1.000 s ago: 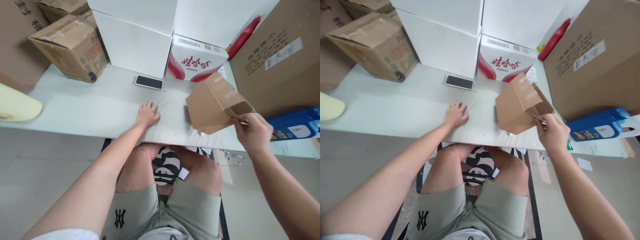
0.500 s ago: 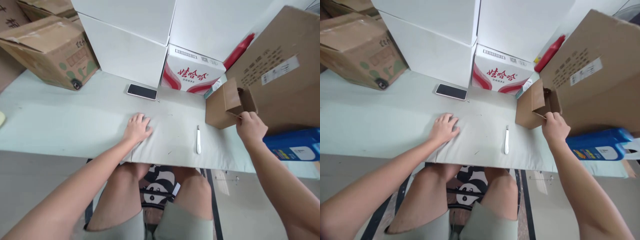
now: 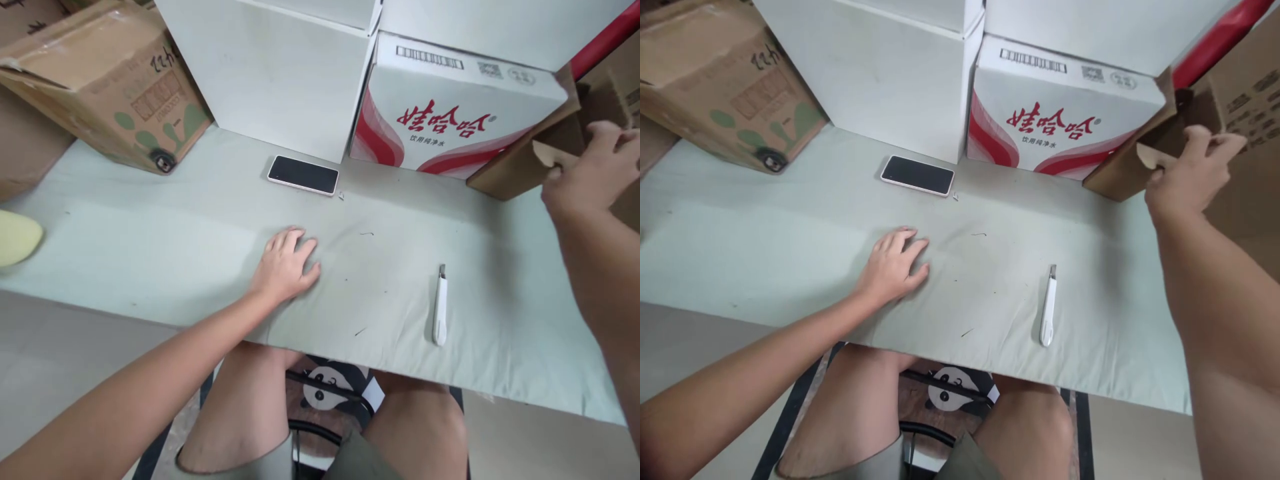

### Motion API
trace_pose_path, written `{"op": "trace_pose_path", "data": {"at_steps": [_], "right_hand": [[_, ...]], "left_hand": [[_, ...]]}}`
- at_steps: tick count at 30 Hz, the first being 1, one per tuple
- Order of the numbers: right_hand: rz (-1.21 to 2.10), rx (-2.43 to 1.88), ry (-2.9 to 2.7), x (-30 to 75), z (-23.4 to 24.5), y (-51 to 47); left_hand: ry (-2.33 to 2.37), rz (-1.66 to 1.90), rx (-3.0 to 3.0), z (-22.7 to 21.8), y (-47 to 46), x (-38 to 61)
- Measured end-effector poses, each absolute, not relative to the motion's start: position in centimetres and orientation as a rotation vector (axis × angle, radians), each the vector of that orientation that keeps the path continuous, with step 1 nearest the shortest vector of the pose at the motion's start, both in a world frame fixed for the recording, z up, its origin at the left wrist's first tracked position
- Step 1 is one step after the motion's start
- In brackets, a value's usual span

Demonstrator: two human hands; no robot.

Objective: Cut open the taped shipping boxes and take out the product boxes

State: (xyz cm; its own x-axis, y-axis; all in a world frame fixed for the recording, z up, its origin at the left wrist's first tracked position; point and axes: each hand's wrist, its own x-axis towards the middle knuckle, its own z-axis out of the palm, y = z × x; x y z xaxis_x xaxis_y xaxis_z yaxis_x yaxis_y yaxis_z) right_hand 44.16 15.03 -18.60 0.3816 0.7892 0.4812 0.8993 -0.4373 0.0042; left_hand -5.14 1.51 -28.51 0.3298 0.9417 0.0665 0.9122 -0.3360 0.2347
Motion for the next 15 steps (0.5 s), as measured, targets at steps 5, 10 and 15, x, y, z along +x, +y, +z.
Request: {"op": "trace_pose_path", "data": {"at_steps": [5, 10, 15], "right_hand": [[-0.394, -2.044, -1.699, 39.1, -22.4, 8.4], [-0.170, -2.035, -1.779, 36.9, -29.3, -8.2], [-0.079, -2.188, -1.748, 34.4, -31.3, -17.2]], "left_hand": [[1.691, 0.311, 2.429, -28.4, 1.3, -5.0], [1.676, 0.315, 2.426, -28.2, 1.1, -4.7], [1.670, 0.324, 2.423, -28.1, 1.0, -4.5]]}}
